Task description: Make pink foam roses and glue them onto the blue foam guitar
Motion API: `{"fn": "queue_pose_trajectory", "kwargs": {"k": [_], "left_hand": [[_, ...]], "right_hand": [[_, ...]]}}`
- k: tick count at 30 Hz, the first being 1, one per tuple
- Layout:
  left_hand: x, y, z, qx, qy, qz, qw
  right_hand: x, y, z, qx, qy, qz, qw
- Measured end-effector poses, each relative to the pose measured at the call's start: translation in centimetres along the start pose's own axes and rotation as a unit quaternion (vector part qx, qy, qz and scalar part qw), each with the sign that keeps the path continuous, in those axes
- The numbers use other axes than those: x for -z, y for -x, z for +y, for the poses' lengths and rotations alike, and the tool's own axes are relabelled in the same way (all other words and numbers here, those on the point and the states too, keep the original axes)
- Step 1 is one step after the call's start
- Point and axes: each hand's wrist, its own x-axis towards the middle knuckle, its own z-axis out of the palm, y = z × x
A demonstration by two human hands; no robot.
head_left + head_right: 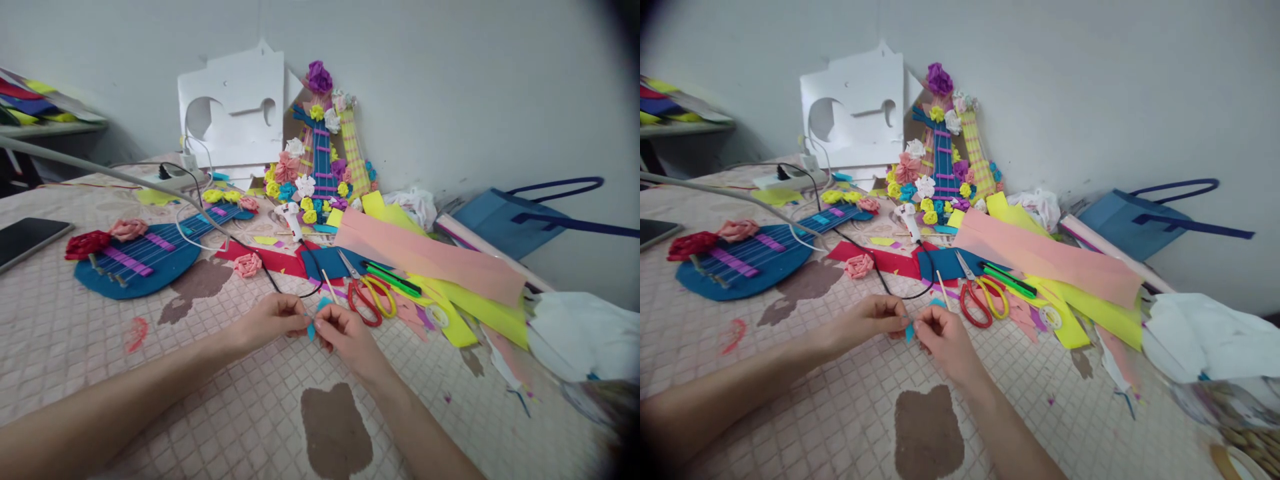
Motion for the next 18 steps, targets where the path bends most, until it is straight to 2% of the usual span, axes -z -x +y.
{"fn": "queue_pose_trajectory", "kwargs": {"k": [5, 12, 18], "left_hand": [[-0.03, 0.0, -0.07, -0.001, -0.001, 0.016, 1.0], [0.18, 0.03, -0.18, 0.007, 0.017, 0.006, 1.0], [0.2, 0.05, -0.03, 0.013, 0.014, 0.023, 1.0]], "right_hand": [[-0.06, 0.05, -0.02, 0.004, 0.005, 0.0, 1.0], [-0.13, 0.0, 0.25, 0.004, -0.007, -0.018, 1.0], [0.14, -0.15, 0.34, 0.018, 0.009, 0.013, 1.0]]}}
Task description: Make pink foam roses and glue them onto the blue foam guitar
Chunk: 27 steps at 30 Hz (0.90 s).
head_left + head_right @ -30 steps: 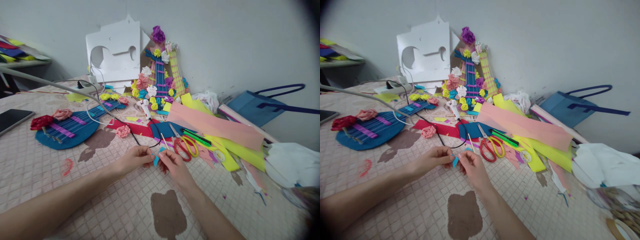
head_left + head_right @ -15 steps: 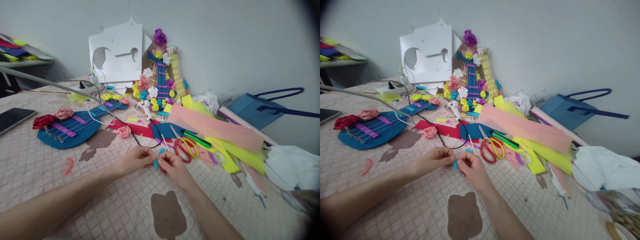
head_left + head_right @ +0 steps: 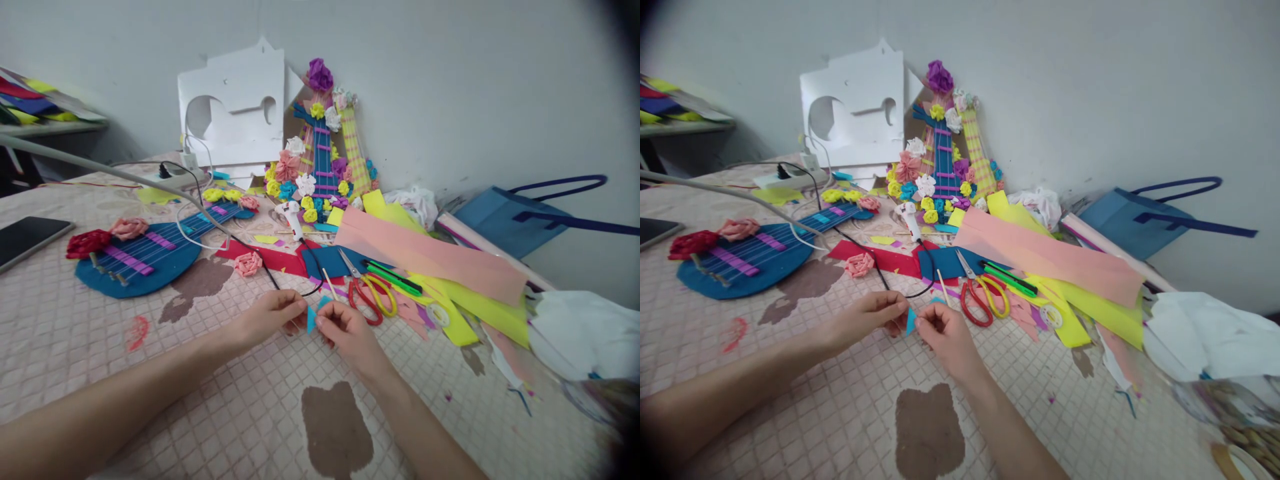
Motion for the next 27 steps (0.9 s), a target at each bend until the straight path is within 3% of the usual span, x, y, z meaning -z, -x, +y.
{"fn": "queue_pose_trajectory", "kwargs": {"k": [7, 12, 21, 27], "left_hand": [[-0.15, -0.03, 0.12, -0.008, -0.008, 0.004, 1.0], [-0.22, -0.09, 0.04, -0.009, -0.003, -0.01, 1.0], [0.11, 0.16, 0.35, -0.001, 0.058, -0.028, 0.998], [-0.1, 0.23, 0.76, 0.005, 0.041, 0.008, 0.999]], "right_hand": [[-0.19, 0.19, -0.21, 0.04, 0.056, 0.041, 0.997], [-0.46, 0.27, -0.3, 0.051, 0.067, 0.034, 0.996], [-0.28, 0.16, -0.39, -0.046, -0.093, 0.022, 0.994], [-0.4, 0.2, -0.21, -0.044, -0.074, 0.032, 0.996]]}}
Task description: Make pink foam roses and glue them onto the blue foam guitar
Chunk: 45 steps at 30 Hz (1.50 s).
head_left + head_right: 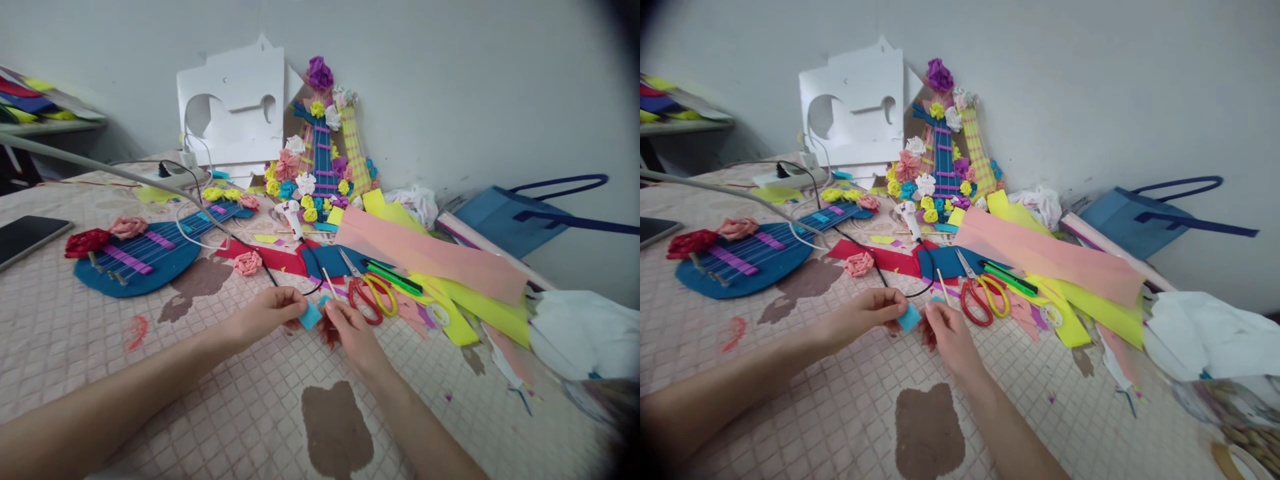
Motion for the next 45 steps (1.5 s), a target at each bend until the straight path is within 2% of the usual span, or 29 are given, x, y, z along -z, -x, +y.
{"fn": "queue_pose_trajectory", "kwargs": {"k": [3, 6, 11, 14, 18, 20, 21, 23, 25, 26, 28, 30, 33, 45], "left_hand": [[0.0, 0.0, 0.1, -0.009, -0.026, -0.005, 1.0], [0.0, 0.0, 0.0, -0.015, -0.036, -0.003, 0.999], [0.0, -0.1, -0.5, -0.028, -0.038, -0.002, 0.999], [0.0, -0.3, -0.9, -0.017, -0.052, -0.008, 0.998], [0.2, -0.4, -0.7, 0.001, -0.021, 0.006, 1.0], [0.3, -0.4, -0.5, 0.002, -0.012, 0.009, 1.0], [0.3, -0.3, -0.4, -0.001, -0.009, 0.009, 1.0], [0.3, -0.3, -0.3, -0.005, -0.008, 0.01, 1.0], [0.3, -0.3, -0.3, -0.003, -0.007, 0.011, 1.0], [0.4, -0.3, -0.3, 0.001, -0.006, 0.01, 1.0], [0.4, -0.3, -0.4, 0.008, -0.005, 0.004, 1.0], [0.4, -0.4, -0.4, 0.012, -0.005, 0.001, 1.0], [0.5, -0.4, -0.4, 0.012, -0.009, 0.002, 1.0], [0.6, -0.3, 0.1, 0.0, -0.02, 0.004, 1.0]], "right_hand": [[0.0, 0.1, 0.0, 0.033, 0.04, -0.02, 0.998], [0.0, 0.2, -0.1, 0.038, 0.068, -0.046, 0.996], [0.0, 0.0, -0.1, 0.03, 0.054, -0.022, 0.998], [-0.2, 0.1, -0.2, 0.03, 0.061, -0.032, 0.997], [0.4, 0.1, -0.9, 0.065, 0.147, -0.05, 0.986], [1.6, -0.3, -1.3, 0.121, 0.235, 0.003, 0.964], [2.5, -0.5, -1.5, 0.153, 0.285, 0.051, 0.945], [4.6, -1.2, -1.5, 0.204, 0.387, 0.15, 0.887], [6.8, -1.9, -1.1, 0.204, 0.488, 0.214, 0.821], [7.8, -2.2, -0.8, 0.193, 0.531, 0.226, 0.794], [9.3, -2.7, 0.0, 0.172, 0.583, 0.236, 0.758], [10.1, -3.1, 0.7, 0.158, 0.6, 0.225, 0.751], [10.5, -3.5, 1.4, 0.134, 0.601, 0.222, 0.756], [10.4, -4.1, 1.9, 0.112, 0.602, 0.257, 0.748]]}}
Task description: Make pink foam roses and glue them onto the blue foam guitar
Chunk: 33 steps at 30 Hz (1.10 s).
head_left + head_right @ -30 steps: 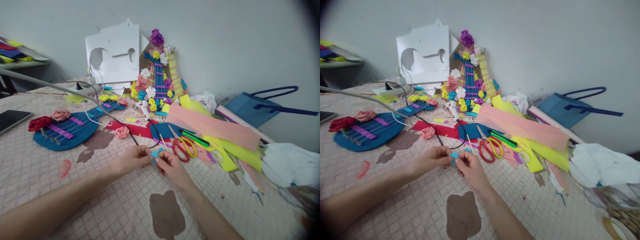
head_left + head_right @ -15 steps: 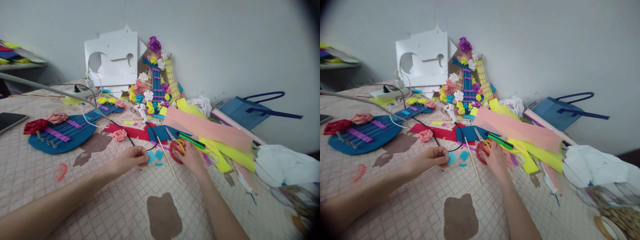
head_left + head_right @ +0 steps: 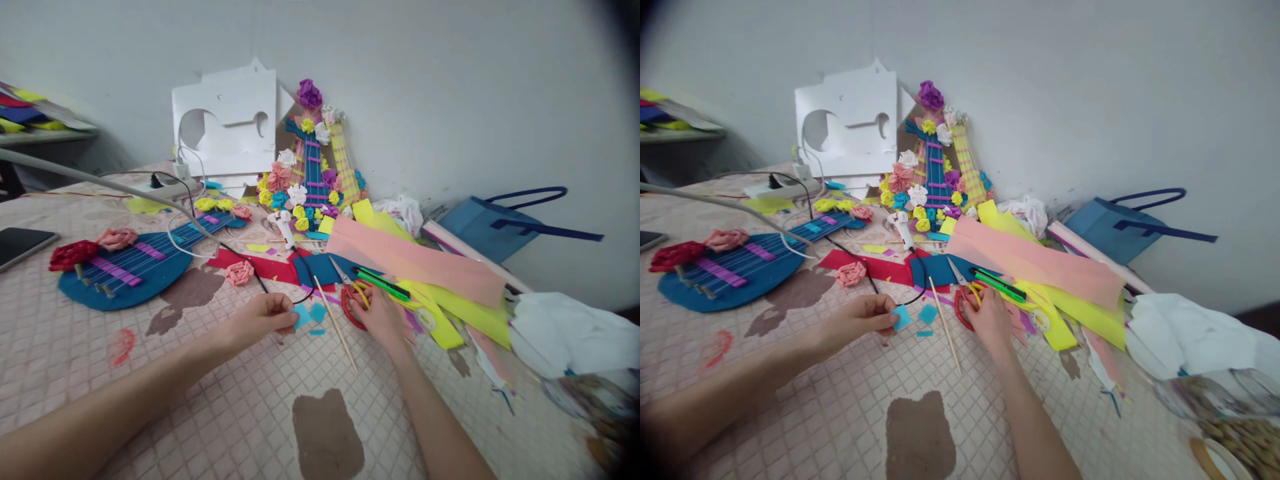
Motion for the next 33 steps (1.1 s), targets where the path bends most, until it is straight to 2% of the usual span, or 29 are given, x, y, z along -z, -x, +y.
{"fn": "queue_pose_trajectory", "kwargs": {"k": [4, 7, 8, 11, 13, 14, 17, 19, 22, 26, 33], "left_hand": [[0.1, 0.0, 0.0, 0.002, 0.012, -0.005, 1.0], [0.0, 0.0, -0.2, 0.004, 0.028, -0.01, 1.0], [0.0, 0.0, -0.2, 0.005, 0.033, -0.014, 0.999], [-0.1, 0.1, -0.4, 0.006, 0.034, -0.03, 0.999], [-0.1, 0.1, -0.6, 0.003, 0.023, -0.038, 0.999], [-0.1, 0.0, -0.6, 0.003, 0.014, -0.041, 0.999], [-0.1, 0.0, -0.9, -0.004, -0.023, -0.053, 0.998], [-0.1, 0.0, -1.0, -0.013, -0.047, -0.071, 0.996], [-0.2, 0.0, -1.1, -0.025, -0.067, -0.088, 0.994], [-0.2, -0.1, -0.9, -0.022, -0.051, -0.063, 0.996], [-0.3, 0.1, -0.7, -0.023, -0.033, -0.024, 0.999]], "right_hand": [[0.9, -0.1, -0.2, -0.032, -0.037, 0.023, 0.999], [1.7, -0.1, -1.3, -0.054, -0.177, 0.035, 0.982], [2.0, 0.0, -2.0, -0.055, -0.255, 0.027, 0.965], [2.6, 1.1, -4.8, -0.052, -0.48, -0.058, 0.874], [2.9, 2.1, -6.8, -0.073, -0.538, -0.128, 0.83], [2.9, 2.7, -7.7, -0.071, -0.55, -0.154, 0.818], [3.1, 4.0, -9.1, -0.055, -0.551, -0.175, 0.814], [3.0, 4.5, -9.4, -0.04, -0.54, -0.18, 0.821], [2.9, 4.9, -9.5, -0.037, -0.542, -0.208, 0.813], [2.9, 5.0, -9.8, -0.079, -0.549, -0.217, 0.804], [3.3, 4.9, -10.4, -0.115, -0.589, -0.18, 0.779]]}}
